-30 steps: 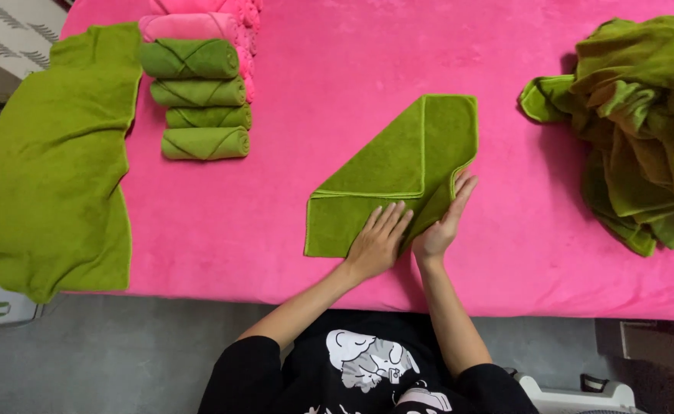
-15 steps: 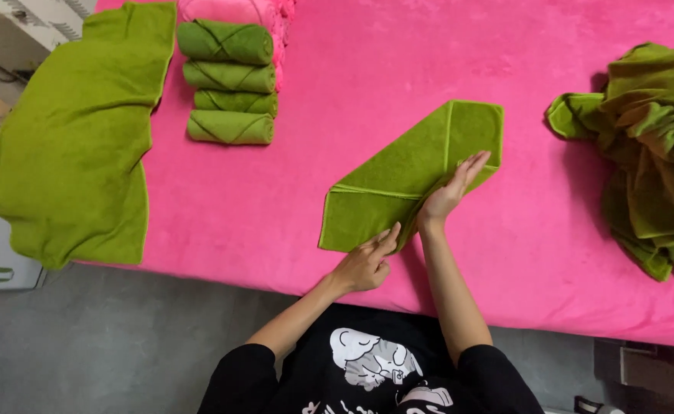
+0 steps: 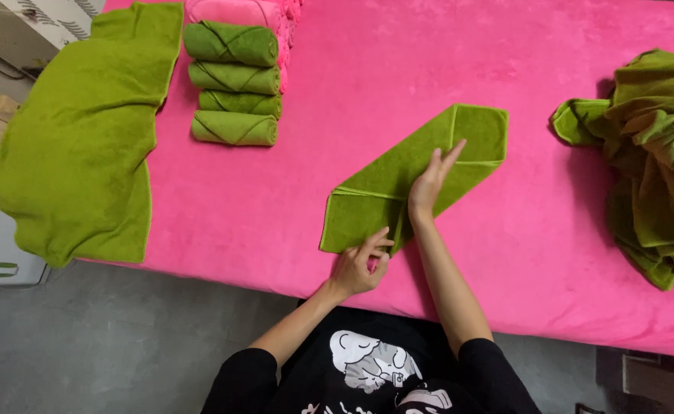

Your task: Folding and rolling a green towel into a decorative shape on a massage table.

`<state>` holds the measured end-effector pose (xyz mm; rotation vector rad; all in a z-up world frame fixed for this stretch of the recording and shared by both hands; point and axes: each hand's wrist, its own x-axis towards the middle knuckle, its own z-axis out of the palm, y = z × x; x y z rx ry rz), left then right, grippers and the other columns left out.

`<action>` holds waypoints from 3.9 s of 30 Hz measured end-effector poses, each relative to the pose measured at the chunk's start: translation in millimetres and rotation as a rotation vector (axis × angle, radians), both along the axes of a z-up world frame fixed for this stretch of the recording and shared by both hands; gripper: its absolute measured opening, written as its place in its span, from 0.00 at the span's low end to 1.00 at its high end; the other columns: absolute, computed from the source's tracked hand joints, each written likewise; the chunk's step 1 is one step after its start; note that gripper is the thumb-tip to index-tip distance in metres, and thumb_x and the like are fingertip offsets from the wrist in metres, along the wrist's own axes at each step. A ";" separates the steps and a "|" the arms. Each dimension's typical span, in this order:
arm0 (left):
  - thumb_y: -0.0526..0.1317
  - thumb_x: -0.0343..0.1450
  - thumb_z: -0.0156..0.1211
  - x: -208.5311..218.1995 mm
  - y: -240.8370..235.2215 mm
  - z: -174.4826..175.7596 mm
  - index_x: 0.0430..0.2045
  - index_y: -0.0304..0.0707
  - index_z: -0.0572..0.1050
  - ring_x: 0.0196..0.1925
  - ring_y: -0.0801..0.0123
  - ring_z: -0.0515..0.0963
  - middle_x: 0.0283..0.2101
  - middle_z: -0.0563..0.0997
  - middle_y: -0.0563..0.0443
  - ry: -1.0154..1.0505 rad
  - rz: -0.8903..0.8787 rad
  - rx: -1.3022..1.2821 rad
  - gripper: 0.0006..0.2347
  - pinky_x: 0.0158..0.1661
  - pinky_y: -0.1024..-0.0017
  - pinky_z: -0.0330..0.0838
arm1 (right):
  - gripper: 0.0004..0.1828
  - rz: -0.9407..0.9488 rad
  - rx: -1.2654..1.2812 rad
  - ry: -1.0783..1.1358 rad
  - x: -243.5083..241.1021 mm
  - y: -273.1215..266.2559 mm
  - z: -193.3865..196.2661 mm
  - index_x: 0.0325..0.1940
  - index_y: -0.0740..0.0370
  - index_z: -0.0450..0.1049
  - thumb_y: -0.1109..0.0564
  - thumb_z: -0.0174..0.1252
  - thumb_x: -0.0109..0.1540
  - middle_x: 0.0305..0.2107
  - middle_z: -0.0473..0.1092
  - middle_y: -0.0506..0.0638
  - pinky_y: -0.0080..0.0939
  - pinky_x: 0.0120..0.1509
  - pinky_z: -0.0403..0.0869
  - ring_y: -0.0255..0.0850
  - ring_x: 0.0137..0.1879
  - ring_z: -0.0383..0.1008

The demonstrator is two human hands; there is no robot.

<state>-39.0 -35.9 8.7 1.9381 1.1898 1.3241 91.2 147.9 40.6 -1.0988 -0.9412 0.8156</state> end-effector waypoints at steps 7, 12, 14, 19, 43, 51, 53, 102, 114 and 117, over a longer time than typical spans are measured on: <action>0.36 0.71 0.63 1.4 2.5 17.2 0.49 0.42 0.81 0.24 0.63 0.83 0.30 0.83 0.55 0.089 0.133 0.162 0.12 0.25 0.69 0.79 | 0.35 0.065 -0.116 -0.085 -8.8 2.0 3.9 0.87 0.49 0.26 0.46 0.36 0.82 0.80 0.20 0.66 0.67 0.85 0.24 0.62 0.85 0.16; 0.36 0.71 0.64 5.5 6.5 5.1 0.47 0.43 0.82 0.21 0.64 0.81 0.26 0.81 0.56 0.085 0.143 0.178 0.10 0.24 0.70 0.77 | 0.36 0.075 -0.139 -0.124 -11.4 -3.5 17.0 0.87 0.53 0.27 0.42 0.32 0.81 0.80 0.22 0.70 0.72 0.83 0.24 0.69 0.83 0.17; 0.36 0.71 0.64 7.3 10.4 -4.2 0.46 0.44 0.83 0.22 0.64 0.81 0.25 0.81 0.57 0.083 0.158 0.178 0.10 0.25 0.70 0.77 | 0.36 0.086 -0.152 -0.125 -9.6 -4.8 15.9 0.87 0.52 0.27 0.38 0.30 0.81 0.80 0.22 0.69 0.74 0.82 0.23 0.71 0.82 0.17; 0.39 0.75 0.61 14.1 55.6 12.4 0.48 0.46 0.81 0.33 0.60 0.84 0.33 0.82 0.52 0.166 0.314 0.231 0.09 0.35 0.65 0.79 | 0.38 0.058 -0.070 -0.037 -3.9 -6.7 9.2 0.87 0.55 0.30 0.33 0.21 0.79 0.81 0.25 0.65 0.61 0.87 0.26 0.61 0.86 0.21; 0.45 0.71 0.68 -4.0 220.1 36.1 0.50 0.53 0.81 0.48 0.54 0.86 0.38 0.88 0.57 0.094 0.214 -0.453 0.13 0.52 0.53 0.76 | 0.31 0.228 0.132 0.038 147.6 42.7 -19.6 0.82 0.66 0.48 0.43 0.35 0.81 0.70 0.59 0.73 0.61 0.83 0.55 0.64 0.78 0.58; 0.45 0.73 0.67 0.2 216.4 32.5 0.50 0.51 0.81 0.45 0.57 0.86 0.40 0.87 0.56 0.044 0.272 -0.459 0.12 0.49 0.56 0.77 | 0.23 0.123 -0.006 -0.578 141.8 26.5 -14.0 0.75 0.55 0.68 0.58 0.55 0.74 0.65 0.70 0.58 0.53 0.80 0.60 0.54 0.74 0.65; 0.46 0.73 0.67 0.6 216.0 30.2 0.50 0.52 0.81 0.44 0.59 0.85 0.40 0.87 0.57 0.046 0.285 -0.450 0.12 0.47 0.58 0.77 | 0.23 0.116 -0.036 -0.695 142.3 28.0 -13.7 0.73 0.50 0.71 0.54 0.59 0.73 0.64 0.71 0.54 0.49 0.82 0.57 0.52 0.74 0.65; 0.41 0.76 0.62 11.5 206.3 3.6 0.45 0.45 0.81 0.45 0.57 0.85 0.39 0.83 0.52 0.187 0.394 0.014 0.07 0.45 0.60 0.79 | 0.29 0.317 0.363 -1.260 85.7 -30.9 -3.5 0.69 0.59 0.74 0.44 0.63 0.66 0.68 0.69 0.59 0.61 0.82 0.54 0.55 0.75 0.65; 0.44 0.73 0.58 71.0 49.9 9.9 0.71 0.33 0.59 0.70 0.45 0.68 0.68 0.66 0.33 0.476 0.117 0.237 0.30 0.68 0.47 0.58 | 0.37 0.422 0.210 -1.278 94.4 -27.7 -20.2 0.77 0.52 0.66 0.33 0.53 0.69 0.74 0.62 0.51 0.62 0.84 0.46 0.49 0.80 0.56; 0.57 0.77 0.48 63.0 24.6 17.1 0.76 0.29 0.52 0.79 0.40 0.55 0.78 0.54 0.28 0.588 -0.010 0.012 0.36 0.73 0.42 0.44 | 0.31 0.420 0.150 -1.222 92.2 -32.0 -5.9 0.75 0.51 0.69 0.40 0.58 0.69 0.72 0.64 0.47 0.61 0.83 0.48 0.47 0.79 0.59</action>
